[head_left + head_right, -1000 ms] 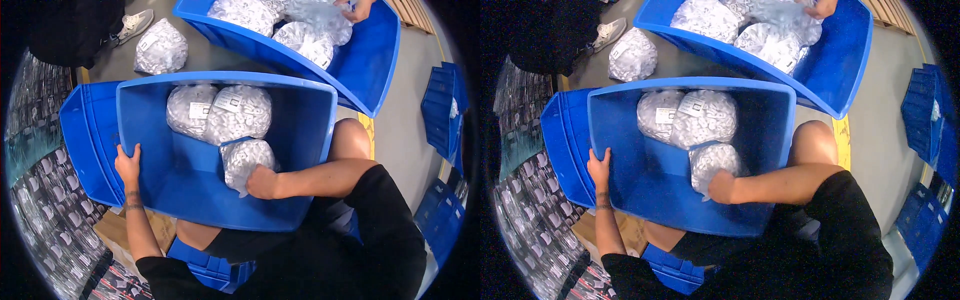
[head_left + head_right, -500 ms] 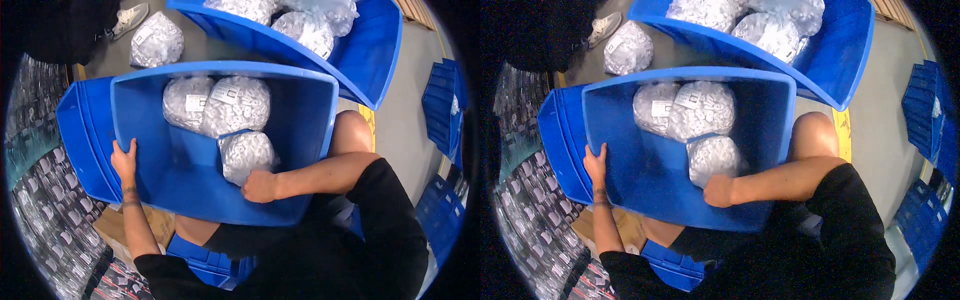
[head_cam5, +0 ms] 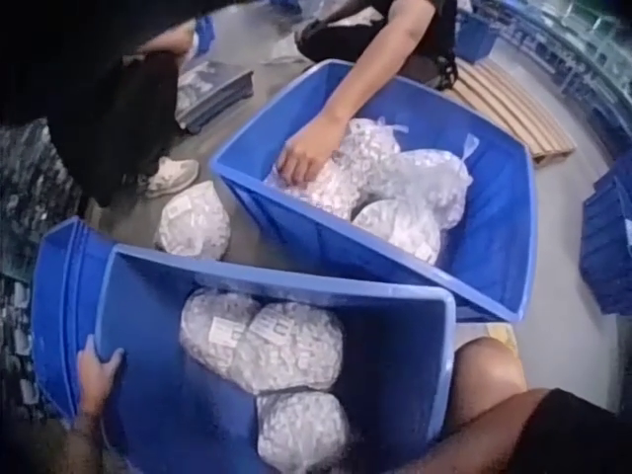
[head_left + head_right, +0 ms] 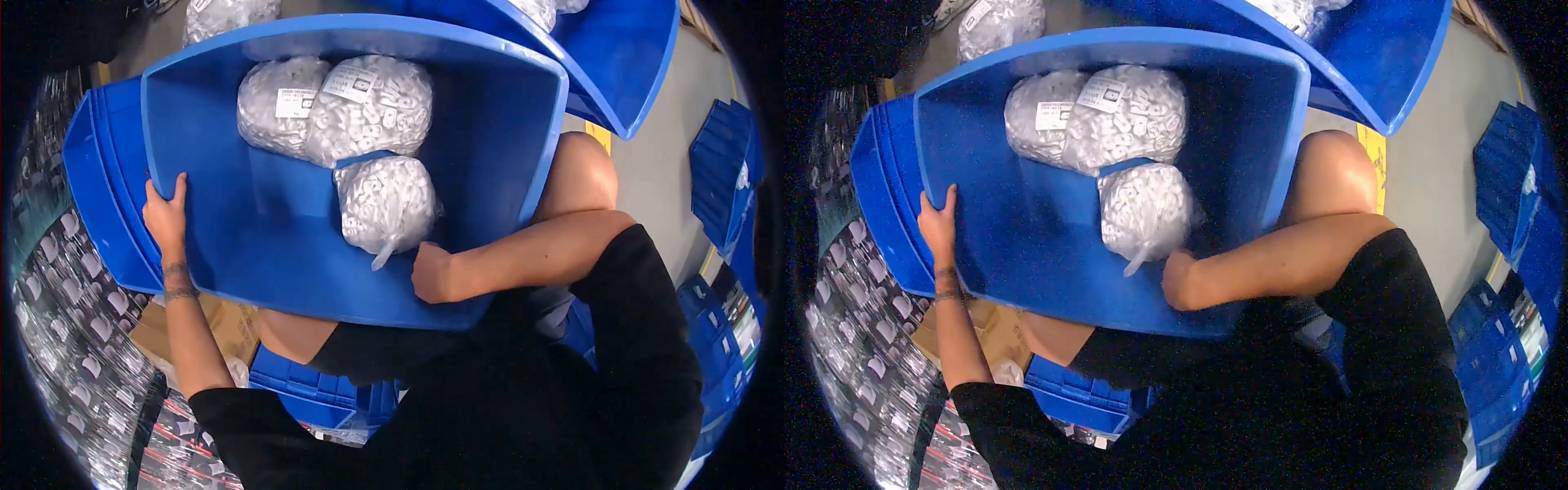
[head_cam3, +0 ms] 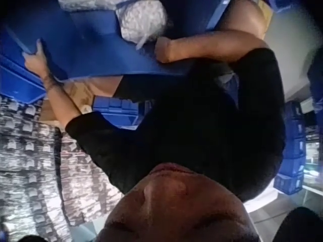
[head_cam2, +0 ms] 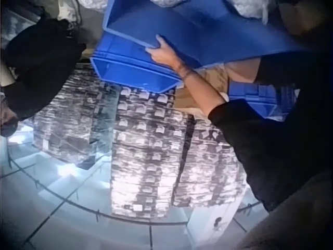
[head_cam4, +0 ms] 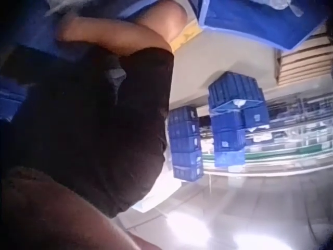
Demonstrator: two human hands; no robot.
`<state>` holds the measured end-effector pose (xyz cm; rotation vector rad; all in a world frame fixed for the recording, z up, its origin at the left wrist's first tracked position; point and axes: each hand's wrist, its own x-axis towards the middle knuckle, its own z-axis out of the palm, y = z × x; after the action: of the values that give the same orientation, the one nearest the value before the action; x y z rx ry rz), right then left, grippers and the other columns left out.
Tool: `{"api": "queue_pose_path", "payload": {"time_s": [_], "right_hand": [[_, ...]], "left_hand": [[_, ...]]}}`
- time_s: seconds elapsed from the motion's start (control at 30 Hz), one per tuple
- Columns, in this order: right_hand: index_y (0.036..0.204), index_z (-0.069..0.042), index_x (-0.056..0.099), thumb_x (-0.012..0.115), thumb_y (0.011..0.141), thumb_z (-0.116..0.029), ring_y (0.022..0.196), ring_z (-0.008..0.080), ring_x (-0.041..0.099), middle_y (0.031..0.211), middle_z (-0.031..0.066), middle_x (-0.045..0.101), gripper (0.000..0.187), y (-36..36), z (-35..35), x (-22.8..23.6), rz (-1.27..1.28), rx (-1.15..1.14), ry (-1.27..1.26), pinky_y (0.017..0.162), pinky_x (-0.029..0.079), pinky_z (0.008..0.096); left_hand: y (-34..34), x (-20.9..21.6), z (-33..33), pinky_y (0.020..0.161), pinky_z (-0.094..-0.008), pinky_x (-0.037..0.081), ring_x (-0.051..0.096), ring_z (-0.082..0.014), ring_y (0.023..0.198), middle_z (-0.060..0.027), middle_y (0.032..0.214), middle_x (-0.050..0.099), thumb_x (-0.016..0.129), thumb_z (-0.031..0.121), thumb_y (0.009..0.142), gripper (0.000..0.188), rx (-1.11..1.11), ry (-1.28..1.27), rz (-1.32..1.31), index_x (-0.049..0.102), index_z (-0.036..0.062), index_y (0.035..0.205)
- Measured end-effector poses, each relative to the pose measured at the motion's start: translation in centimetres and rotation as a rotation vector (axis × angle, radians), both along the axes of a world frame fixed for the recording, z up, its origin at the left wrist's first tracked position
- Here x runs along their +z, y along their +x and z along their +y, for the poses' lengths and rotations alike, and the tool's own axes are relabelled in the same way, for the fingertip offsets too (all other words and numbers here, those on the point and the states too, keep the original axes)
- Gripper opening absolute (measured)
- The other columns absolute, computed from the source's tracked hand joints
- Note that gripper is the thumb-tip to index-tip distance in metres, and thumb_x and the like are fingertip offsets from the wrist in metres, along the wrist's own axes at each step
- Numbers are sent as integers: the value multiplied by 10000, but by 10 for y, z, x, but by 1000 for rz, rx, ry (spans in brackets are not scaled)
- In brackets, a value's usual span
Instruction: Sorting and packing plastic bags containing small metal parts into blue storage bins.
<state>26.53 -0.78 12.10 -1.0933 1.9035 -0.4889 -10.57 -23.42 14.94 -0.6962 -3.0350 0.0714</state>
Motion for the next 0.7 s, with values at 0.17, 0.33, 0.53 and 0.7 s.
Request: {"api": "queue_pose_path", "payload": {"time_s": [0.17, 0.33, 0.53, 0.7], "right_hand": [[865, -140, 742, 575, 822, -163, 832, 214, 653, 898, 24, 699, 175, -14, 6, -1, 100, -166, 92, 574, 433, 376], [892, -108, 741, 572, 811, -164, 859, 276, 620, 896, 81, 680, 195, -28, -4, -23, 199, -586, 279, 584, 466, 478], [915, -47, 700, 525, 843, -199, 961, 246, 535, 1064, 111, 606, 242, -17, -26, -48, 427, -540, 446, 661, 431, 375], [990, -45, 676, 559, 834, -226, 1099, 310, 505, 1218, 144, 552, 267, -36, -4, -34, 407, -658, 174, 788, 469, 459]], "left_hand": [[4, 0, 4, 696, -453, 505, 654, -418, 818, -249, 871, 671, 694, 450, 814, 522, 18, -26, 13, 587, -18, 1020], [1, -4, -2, 727, -473, 505, 644, -425, 833, -250, 883, 667, 684, 487, 802, 561, 44, -28, -6, 586, 2, 1066], [5, 2, 4, 743, -465, 498, 650, -411, 860, -254, 906, 669, 680, 470, 814, 568, 33, -25, -31, 574, -5, 1107], [3, 1, 0, 762, -480, 493, 640, -418, 871, -234, 925, 674, 659, 488, 819, 560, 48, -36, -42, 578, 29, 1130]]}}
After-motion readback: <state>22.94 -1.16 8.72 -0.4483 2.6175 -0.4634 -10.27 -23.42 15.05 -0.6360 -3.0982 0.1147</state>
